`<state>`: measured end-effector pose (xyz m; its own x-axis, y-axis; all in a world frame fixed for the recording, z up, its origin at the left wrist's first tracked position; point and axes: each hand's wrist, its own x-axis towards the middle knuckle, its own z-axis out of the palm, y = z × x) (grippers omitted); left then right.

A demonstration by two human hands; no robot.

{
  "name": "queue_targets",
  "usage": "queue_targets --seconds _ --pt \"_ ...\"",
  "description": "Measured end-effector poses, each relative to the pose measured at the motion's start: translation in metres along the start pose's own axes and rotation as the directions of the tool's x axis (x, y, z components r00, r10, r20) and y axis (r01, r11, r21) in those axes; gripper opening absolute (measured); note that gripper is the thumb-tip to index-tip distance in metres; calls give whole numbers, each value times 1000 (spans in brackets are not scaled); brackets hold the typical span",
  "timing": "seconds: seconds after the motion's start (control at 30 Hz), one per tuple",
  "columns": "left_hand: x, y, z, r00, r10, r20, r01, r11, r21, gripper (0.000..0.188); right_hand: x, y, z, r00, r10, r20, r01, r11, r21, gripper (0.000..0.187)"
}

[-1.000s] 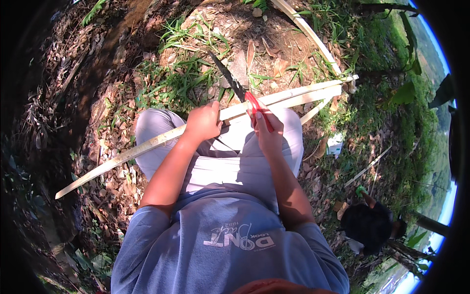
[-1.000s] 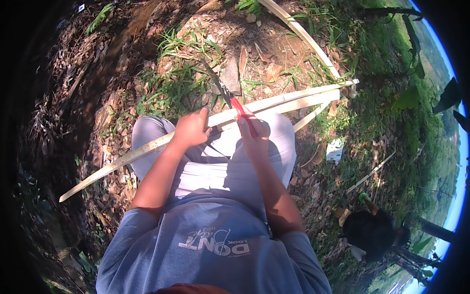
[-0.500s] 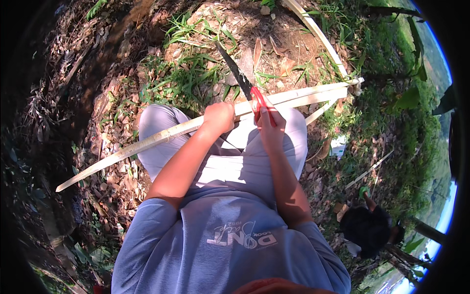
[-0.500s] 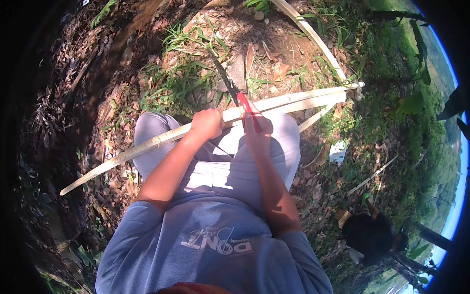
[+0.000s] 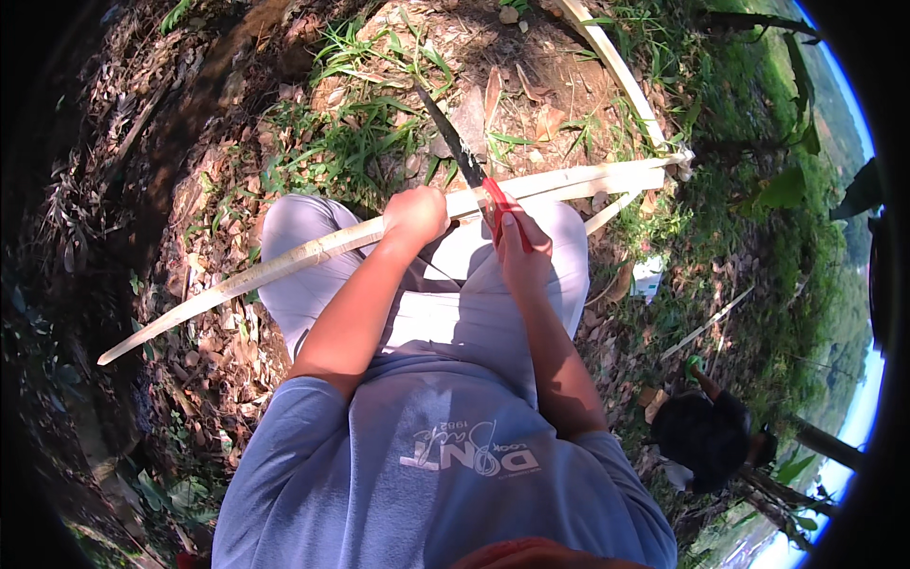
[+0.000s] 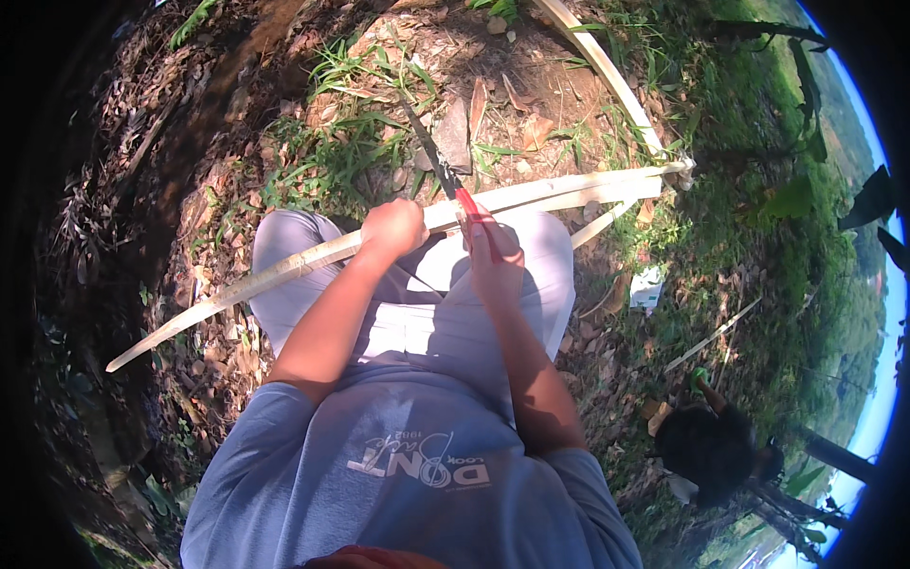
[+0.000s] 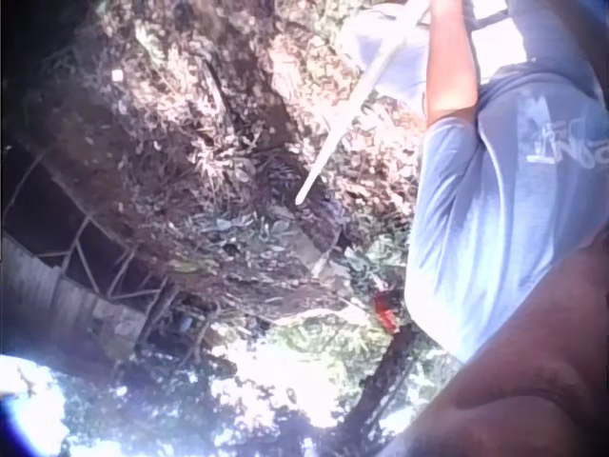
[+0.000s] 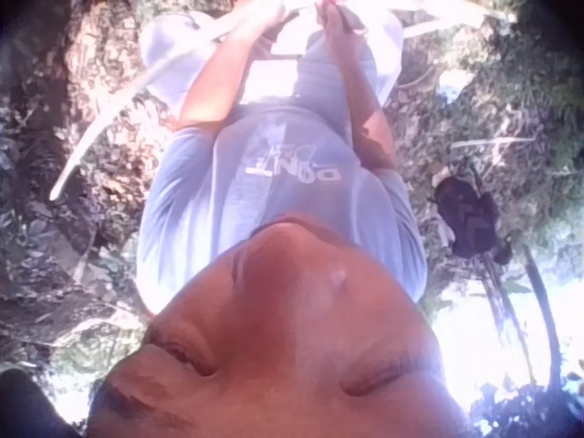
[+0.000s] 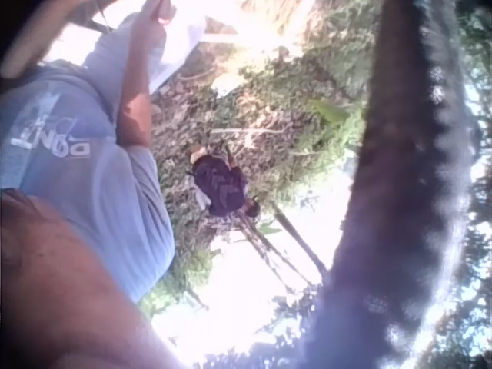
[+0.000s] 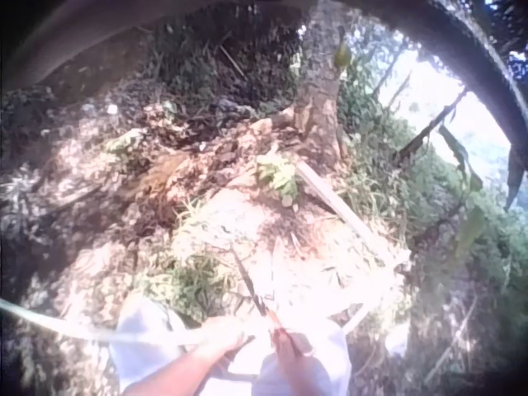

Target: The person sits on the ground and uses a red folding saw to cut a long piece of bamboo. They align the bamboo on a makeshift wooden stand and saw through it, creating a shorter segment.

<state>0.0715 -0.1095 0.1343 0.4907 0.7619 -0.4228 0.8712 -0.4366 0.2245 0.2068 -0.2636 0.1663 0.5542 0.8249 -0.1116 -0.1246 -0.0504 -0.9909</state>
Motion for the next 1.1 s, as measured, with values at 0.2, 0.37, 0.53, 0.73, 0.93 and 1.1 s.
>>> queue_targets --seconds 0.2,0.37,0.53,0.73,0.93,1.1 --pt "-2 -1 2 1000 -6 4 6 1000 -14 32 -50 -8 -50 997 74 18 -71 991 -113 37" --pt "-9 7 -7 999 38 -17 -37 999 34 29 -95 -50 -56 999 44 2 -42 978 -202 40" --pt "-24 13 -45 990 54 -134 -51 998 20 25 -99 -62 -51 997 -74 19 77 960 -268 41" --pt "-31 -17 -56 963 6 -270 -15 999 -31 31 -82 -63 -43 990 -114 80 130 964 -232 41" --pt "-46 -45 -50 904 -37 -426 16 998 -53 33 -73 -64 -21 972 -175 160 209 949 -235 40" --pt "-37 -66 -39 909 -105 -403 62 991 -118 33 -54 -53 -2 941 -201 273 295 881 -369 41"
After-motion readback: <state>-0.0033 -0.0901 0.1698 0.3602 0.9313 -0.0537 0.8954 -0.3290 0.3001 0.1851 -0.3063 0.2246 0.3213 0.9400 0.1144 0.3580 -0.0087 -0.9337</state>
